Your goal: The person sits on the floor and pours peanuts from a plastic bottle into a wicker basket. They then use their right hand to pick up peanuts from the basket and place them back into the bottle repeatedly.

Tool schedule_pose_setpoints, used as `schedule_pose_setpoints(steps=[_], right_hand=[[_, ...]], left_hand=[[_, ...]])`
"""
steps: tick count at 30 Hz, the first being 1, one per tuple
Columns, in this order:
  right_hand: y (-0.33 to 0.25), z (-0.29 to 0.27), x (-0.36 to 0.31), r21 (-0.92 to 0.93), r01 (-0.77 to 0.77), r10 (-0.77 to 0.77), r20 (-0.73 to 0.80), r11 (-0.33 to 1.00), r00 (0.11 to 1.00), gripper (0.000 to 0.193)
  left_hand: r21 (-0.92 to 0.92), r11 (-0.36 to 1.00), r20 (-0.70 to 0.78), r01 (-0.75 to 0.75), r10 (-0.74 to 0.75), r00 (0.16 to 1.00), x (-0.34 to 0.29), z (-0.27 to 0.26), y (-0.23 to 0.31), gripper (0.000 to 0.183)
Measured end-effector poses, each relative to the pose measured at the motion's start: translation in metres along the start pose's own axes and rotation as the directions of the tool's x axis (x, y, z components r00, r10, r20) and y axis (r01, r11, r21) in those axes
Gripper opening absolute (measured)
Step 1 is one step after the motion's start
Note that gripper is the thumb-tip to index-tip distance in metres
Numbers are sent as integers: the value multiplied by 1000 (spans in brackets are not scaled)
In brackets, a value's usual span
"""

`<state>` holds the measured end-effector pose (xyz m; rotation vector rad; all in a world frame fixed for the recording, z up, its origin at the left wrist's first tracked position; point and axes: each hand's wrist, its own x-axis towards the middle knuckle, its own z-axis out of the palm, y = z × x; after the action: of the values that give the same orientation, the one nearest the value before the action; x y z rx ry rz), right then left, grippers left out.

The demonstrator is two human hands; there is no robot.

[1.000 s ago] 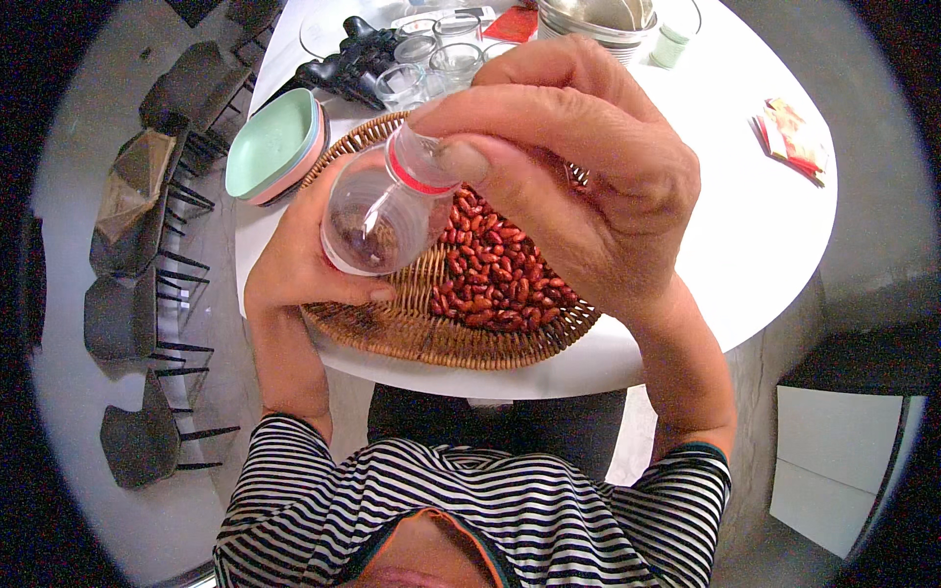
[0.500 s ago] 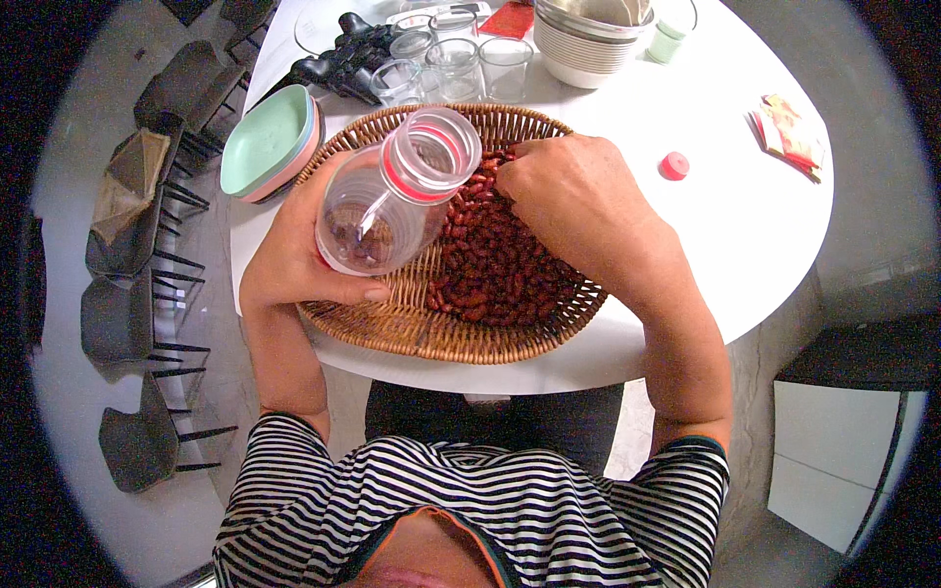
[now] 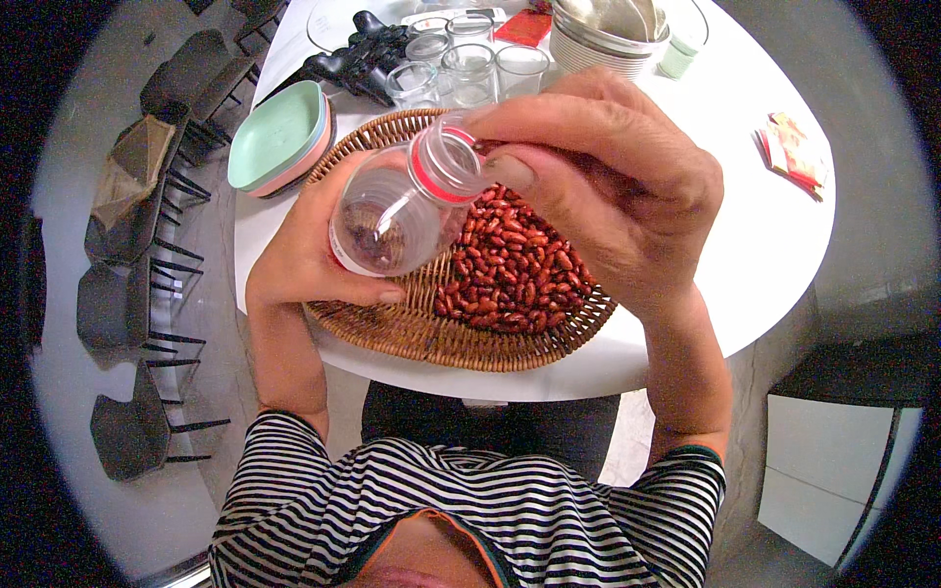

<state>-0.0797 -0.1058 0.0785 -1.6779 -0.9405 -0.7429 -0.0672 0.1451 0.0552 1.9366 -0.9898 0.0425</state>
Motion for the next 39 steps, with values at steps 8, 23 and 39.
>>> schedule_pose_setpoints(steps=[8,23,39], right_hand=[[-6,2,-6,95,-13,36,-247,995,968,32],[-3,2,3,62,-178,184,-107,982,977,7],[20,10,-24,-661,144,385,585,737,713,13]], left_hand=[[44,999,45,-3,1,999,1,1,4,83],[34,999,15,-3,2,1000,1,2,1,86],[5,1000,23,-28,28,999,0,2,-3,87]])
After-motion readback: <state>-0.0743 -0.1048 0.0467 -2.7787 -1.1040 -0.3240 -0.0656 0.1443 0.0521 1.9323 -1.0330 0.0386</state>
